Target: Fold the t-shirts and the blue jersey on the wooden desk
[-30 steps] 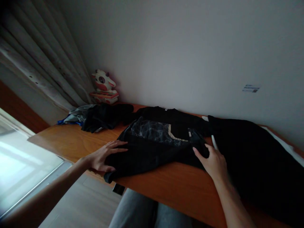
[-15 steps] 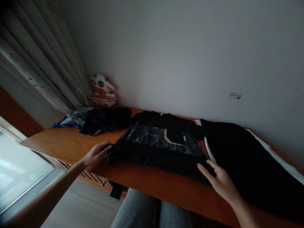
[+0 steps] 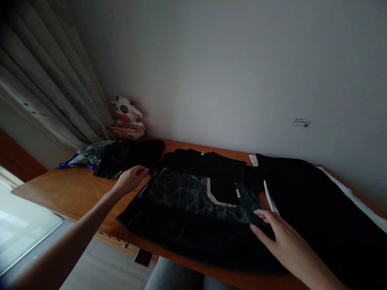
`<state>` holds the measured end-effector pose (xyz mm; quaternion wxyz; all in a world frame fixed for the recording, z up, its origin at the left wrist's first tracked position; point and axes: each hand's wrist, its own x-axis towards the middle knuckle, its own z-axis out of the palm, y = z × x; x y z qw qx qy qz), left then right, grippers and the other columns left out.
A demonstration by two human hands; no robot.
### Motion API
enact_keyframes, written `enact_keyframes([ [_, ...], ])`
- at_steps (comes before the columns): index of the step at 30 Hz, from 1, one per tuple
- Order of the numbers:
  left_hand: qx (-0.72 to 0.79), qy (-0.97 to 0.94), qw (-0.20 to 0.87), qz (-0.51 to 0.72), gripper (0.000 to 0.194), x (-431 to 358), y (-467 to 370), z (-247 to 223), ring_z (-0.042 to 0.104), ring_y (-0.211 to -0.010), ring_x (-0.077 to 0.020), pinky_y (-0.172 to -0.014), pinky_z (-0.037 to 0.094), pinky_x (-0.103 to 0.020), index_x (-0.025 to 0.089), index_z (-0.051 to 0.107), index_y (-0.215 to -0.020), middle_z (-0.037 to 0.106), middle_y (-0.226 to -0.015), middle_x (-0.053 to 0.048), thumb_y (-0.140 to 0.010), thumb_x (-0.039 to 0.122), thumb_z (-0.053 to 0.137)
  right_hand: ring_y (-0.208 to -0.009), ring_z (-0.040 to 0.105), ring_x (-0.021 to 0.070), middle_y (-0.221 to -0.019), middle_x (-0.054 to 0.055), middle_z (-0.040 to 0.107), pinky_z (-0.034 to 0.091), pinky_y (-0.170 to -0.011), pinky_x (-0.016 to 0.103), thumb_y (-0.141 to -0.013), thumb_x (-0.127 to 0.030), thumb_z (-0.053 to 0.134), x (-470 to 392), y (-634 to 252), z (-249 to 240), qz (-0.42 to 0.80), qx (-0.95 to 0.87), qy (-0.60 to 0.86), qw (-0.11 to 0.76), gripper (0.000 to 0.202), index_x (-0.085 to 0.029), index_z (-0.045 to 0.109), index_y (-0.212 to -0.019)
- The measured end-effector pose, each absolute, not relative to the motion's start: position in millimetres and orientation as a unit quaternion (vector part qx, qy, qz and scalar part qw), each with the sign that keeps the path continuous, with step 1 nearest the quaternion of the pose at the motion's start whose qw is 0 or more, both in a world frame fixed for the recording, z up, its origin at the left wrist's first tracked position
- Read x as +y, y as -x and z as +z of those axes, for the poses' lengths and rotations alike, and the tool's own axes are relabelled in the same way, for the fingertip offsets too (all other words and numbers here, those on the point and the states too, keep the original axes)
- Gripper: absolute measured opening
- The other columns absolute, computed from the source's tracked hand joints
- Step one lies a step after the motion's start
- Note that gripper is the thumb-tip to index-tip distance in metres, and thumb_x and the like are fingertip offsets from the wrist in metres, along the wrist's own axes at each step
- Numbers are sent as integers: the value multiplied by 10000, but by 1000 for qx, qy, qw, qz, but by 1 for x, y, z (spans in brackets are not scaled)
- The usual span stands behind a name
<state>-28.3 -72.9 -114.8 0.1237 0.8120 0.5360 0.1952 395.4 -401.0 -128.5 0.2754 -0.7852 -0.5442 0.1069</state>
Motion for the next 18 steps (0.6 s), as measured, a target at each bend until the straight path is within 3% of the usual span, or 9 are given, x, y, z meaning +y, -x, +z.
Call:
enact_keyframes([
  [3, 562, -811, 8, 159, 356, -39, 11, -107, 682, -1023, -278, -877, 508, -359, 184, 676, -1122, 726, -1109, -118, -1000, 373, 401, -1007, 734, 276, -1095, 78, 764, 585, -906, 409, -868, -604, 591, -366, -378, -118, 76, -576, 759, 292, 405, -290, 696, -1101],
  [6, 529, -839, -34, 122, 366, -16, -15, -102, 596, -1204, -290, -1015, 463, -390, 183, 652, -1245, 661, -1289, -135, -986, 254, 404, -967, 729, 241, -1066, 59, 754, 574, -867, 370, -907, -496, 570, -319, -357, -112, 88, -623, 717, 298, 284, -284, 694, -1051],
  [9, 537, -838, -25, 98, 384, -4, -38, -107, 540, -1265, -345, -1006, 471, -450, 165, 643, -1283, 619, -1344, -173, -970, 286, 456, -985, 708, 223, -1068, 61, 730, 546, -875, 346, -924, -368, 549, -270, -338, -116, 88, -661, 690, 280, 201, -261, 690, -1019],
  [14, 575, -814, -1, 87, 316, 7, -50, -114, 469, -1325, -433, -1022, 443, -537, 133, 707, -1116, 580, -1356, -249, -876, 312, 607, -995, 679, 229, -1075, 81, 706, 507, -887, 346, -924, -276, 592, -209, -317, -131, 89, -697, 686, 187, 154, -230, 693, -1030],
  [18, 590, -795, 51, 133, 304, 26, -40, -102, 572, -1242, -390, -1000, 452, -505, 178, 649, -1157, 654, -1262, -213, -945, 343, 506, -966, 685, 207, -1053, 71, 714, 509, -861, 325, -928, -262, 588, -184, -315, -144, 125, -686, 672, 250, 133, -222, 684, -1010],
])
